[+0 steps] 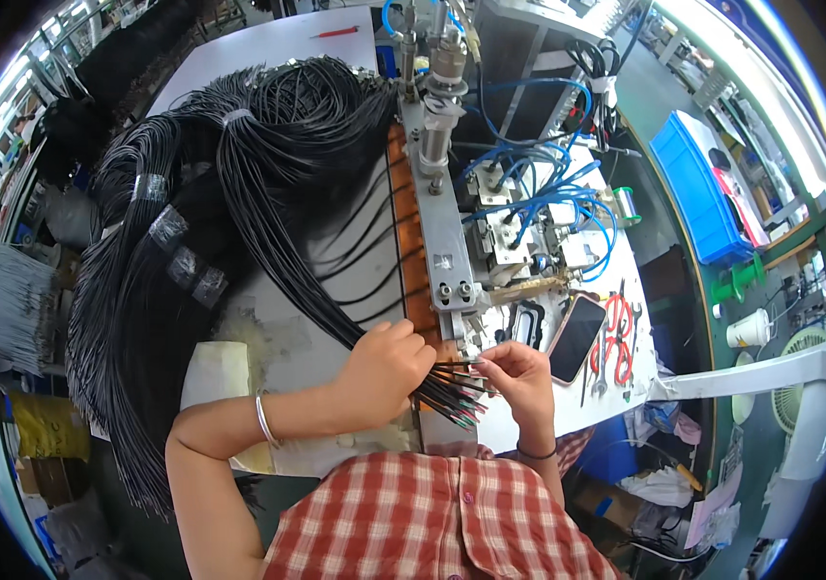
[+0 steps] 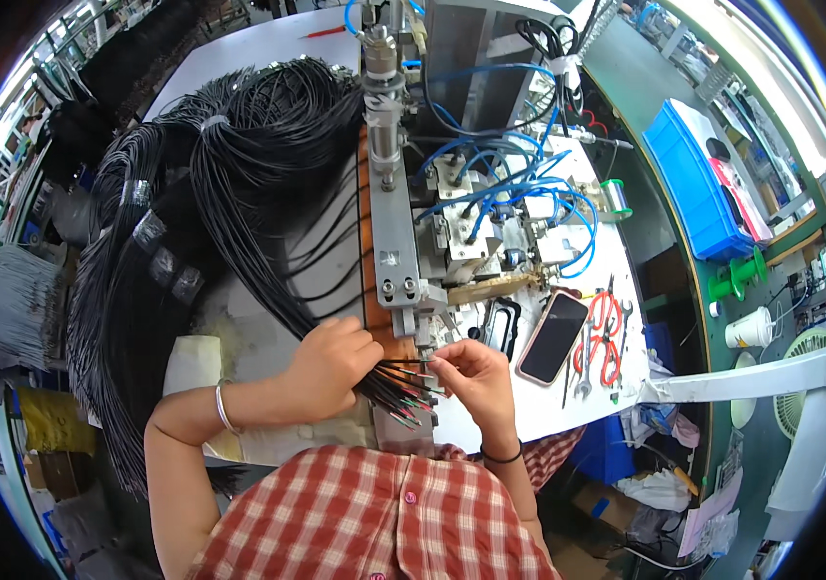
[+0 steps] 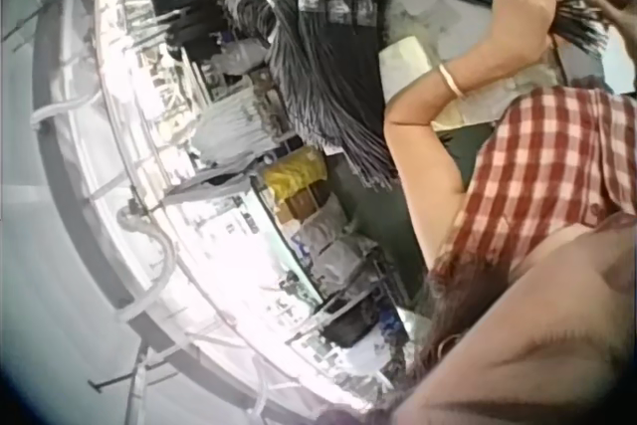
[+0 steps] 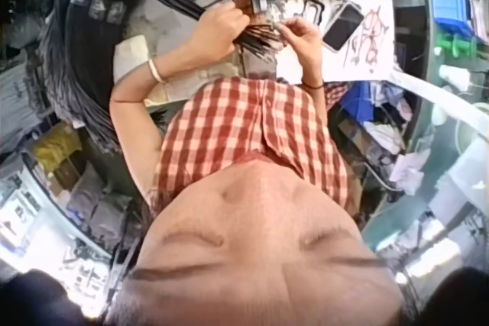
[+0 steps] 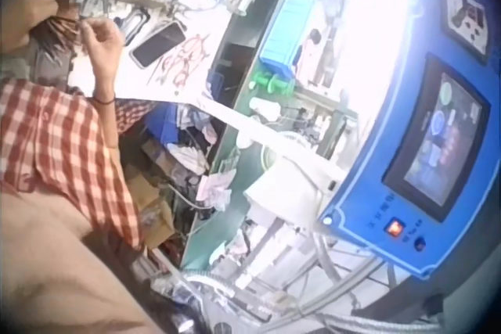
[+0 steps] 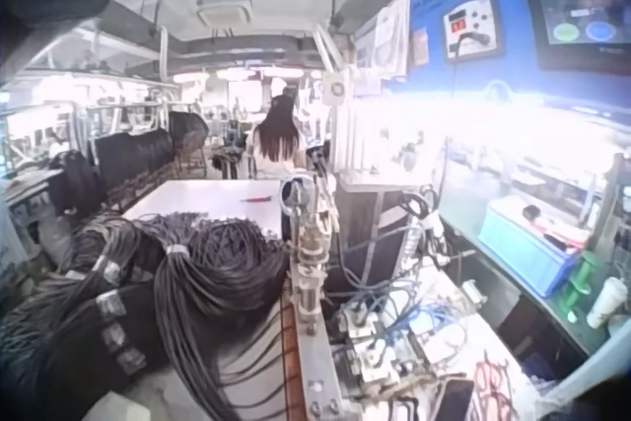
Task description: The person inserts individual wire ends from a cable bundle into slots on a machine fixture by hand, then rearranges the cable bundles on the workbench.
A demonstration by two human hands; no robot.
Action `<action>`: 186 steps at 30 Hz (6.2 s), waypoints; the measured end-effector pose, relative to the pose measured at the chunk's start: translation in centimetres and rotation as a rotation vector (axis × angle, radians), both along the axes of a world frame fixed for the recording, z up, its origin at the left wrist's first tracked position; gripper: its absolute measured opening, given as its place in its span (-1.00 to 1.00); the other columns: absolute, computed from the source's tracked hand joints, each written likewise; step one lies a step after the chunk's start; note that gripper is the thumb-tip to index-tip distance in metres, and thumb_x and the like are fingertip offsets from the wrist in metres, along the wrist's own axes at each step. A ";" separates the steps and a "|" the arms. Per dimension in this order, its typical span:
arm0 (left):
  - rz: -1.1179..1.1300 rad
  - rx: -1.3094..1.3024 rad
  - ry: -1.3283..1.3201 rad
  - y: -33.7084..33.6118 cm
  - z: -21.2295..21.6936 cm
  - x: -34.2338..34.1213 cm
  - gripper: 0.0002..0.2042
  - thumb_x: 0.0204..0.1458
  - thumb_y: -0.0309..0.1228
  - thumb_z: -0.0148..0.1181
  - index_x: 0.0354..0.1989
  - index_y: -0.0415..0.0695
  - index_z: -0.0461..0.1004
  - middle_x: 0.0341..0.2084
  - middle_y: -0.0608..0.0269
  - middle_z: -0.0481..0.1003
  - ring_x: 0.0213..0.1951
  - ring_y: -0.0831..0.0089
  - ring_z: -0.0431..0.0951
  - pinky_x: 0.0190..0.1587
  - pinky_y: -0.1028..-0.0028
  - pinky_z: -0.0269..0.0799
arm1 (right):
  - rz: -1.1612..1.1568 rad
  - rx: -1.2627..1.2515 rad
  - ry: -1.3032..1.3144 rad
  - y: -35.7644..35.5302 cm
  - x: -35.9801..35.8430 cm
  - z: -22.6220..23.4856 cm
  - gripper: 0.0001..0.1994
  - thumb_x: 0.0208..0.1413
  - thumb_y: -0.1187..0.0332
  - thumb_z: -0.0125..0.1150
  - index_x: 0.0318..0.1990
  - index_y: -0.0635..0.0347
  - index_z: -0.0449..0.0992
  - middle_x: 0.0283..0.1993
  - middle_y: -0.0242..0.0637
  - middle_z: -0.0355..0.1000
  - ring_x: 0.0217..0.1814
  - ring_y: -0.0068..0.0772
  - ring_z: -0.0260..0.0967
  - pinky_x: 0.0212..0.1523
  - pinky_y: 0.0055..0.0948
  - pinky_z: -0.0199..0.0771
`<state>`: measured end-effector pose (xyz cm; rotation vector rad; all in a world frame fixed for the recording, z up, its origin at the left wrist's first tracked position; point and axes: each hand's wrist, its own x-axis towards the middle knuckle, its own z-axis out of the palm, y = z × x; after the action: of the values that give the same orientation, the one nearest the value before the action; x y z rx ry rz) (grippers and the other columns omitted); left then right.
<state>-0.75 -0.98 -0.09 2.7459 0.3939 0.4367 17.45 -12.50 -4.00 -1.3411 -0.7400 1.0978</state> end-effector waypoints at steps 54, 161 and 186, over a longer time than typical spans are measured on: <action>0.004 -0.089 -0.056 0.3 0.6 -0.1 -0.75 -0.49 -0.65 0.10 -0.52 -0.17 0.28 -0.56 0.20 0.30 -0.38 0.21 0.31 -0.40 0.32 0.24 | 0.033 0.124 0.239 0.0 -1.0 -0.2 -0.95 -0.03 0.62 0.16 -0.37 0.40 0.48 -0.52 -0.30 0.44 -0.65 -0.68 0.26 -0.69 -0.71 0.21; -0.108 -0.047 -0.105 0.6 -0.6 0.4 -0.78 -0.46 -0.64 0.10 -0.51 -0.18 0.36 -0.57 0.24 0.31 -0.39 0.25 0.32 -0.34 0.36 0.17 | -0.022 0.025 -0.007 0.6 -0.9 -1.1 -0.92 0.05 0.48 0.16 -0.43 0.31 0.48 -0.58 -0.46 0.38 -0.61 -0.80 0.21 -0.65 -0.77 0.12; -0.010 -0.037 -0.009 0.3 -0.2 0.0 -0.75 -0.50 -0.61 0.11 -0.50 -0.19 0.35 -0.57 0.21 0.30 -0.38 0.23 0.32 -0.35 0.33 0.19 | -0.058 -0.005 0.018 0.2 -0.6 -0.8 -0.88 0.04 0.49 0.17 -0.27 0.32 0.48 -0.59 -0.54 0.31 -0.64 -0.83 0.14 -0.67 -0.79 0.07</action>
<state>-0.76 -0.67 -0.28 2.7078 0.3822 0.4347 16.88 -12.26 -4.80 -1.3475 -0.6812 1.0651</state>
